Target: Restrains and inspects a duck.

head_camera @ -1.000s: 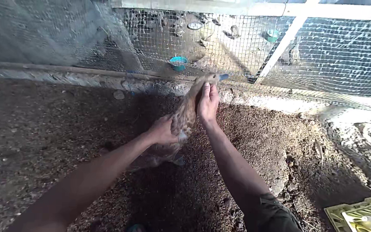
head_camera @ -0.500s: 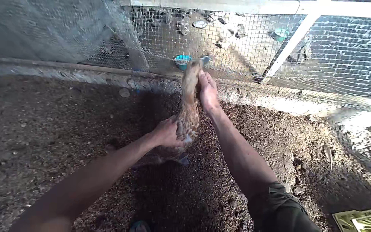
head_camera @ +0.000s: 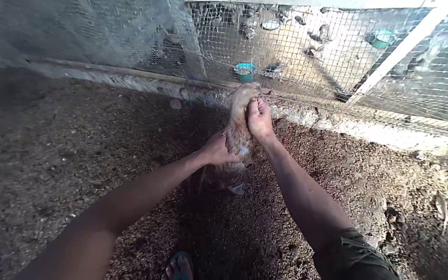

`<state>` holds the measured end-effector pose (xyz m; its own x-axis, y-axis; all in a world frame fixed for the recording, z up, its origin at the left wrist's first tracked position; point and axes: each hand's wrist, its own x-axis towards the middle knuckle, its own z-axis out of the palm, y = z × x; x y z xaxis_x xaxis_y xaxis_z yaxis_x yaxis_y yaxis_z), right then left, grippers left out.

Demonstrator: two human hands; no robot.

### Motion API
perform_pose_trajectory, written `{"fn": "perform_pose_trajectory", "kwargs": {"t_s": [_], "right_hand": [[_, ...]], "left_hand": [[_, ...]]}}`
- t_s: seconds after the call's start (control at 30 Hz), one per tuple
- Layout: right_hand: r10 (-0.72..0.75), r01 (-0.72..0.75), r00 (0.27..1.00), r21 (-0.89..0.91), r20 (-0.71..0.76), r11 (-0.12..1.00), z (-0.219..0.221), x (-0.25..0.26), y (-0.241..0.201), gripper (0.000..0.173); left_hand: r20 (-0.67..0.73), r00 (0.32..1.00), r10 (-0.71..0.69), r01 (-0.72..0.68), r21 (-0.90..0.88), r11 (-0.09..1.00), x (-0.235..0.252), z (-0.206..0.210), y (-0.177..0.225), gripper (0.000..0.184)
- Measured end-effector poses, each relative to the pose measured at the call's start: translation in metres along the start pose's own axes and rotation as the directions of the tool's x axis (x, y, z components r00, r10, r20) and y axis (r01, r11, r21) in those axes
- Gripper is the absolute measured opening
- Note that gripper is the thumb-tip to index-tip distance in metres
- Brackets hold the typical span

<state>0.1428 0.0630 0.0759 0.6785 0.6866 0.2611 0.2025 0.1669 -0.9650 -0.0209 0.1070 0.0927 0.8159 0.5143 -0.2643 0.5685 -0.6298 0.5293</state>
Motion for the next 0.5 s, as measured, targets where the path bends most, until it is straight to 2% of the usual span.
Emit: {"fn": "perform_pose_trajectory", "kwargs": {"t_s": [0.13,0.23,0.37,0.5], "right_hand": [[0.067,-0.081,0.995,-0.199,-0.076,0.977,-0.018,-0.009,0.021,0.032],[0.106,-0.123,0.992,-0.349,-0.067,0.929,-0.033,-0.022,0.042,0.034],[0.159,-0.175,0.985,-0.383,-0.073,0.907,-0.041,-0.036,0.062,0.034],[0.176,-0.179,0.983,-0.398,-0.044,0.900,-0.034,-0.042,0.065,0.036]], "left_hand": [[0.026,0.999,-0.039,0.039,0.010,0.999,0.006,-0.001,0.002,0.080],[0.024,0.999,-0.046,0.046,-0.017,0.999,0.015,-0.004,-0.004,0.092],[0.019,0.998,-0.055,0.056,-0.060,0.997,0.029,-0.019,-0.008,0.098],[-0.076,0.994,-0.073,0.056,-0.207,0.977,0.035,-0.047,-0.005,0.085]]}}
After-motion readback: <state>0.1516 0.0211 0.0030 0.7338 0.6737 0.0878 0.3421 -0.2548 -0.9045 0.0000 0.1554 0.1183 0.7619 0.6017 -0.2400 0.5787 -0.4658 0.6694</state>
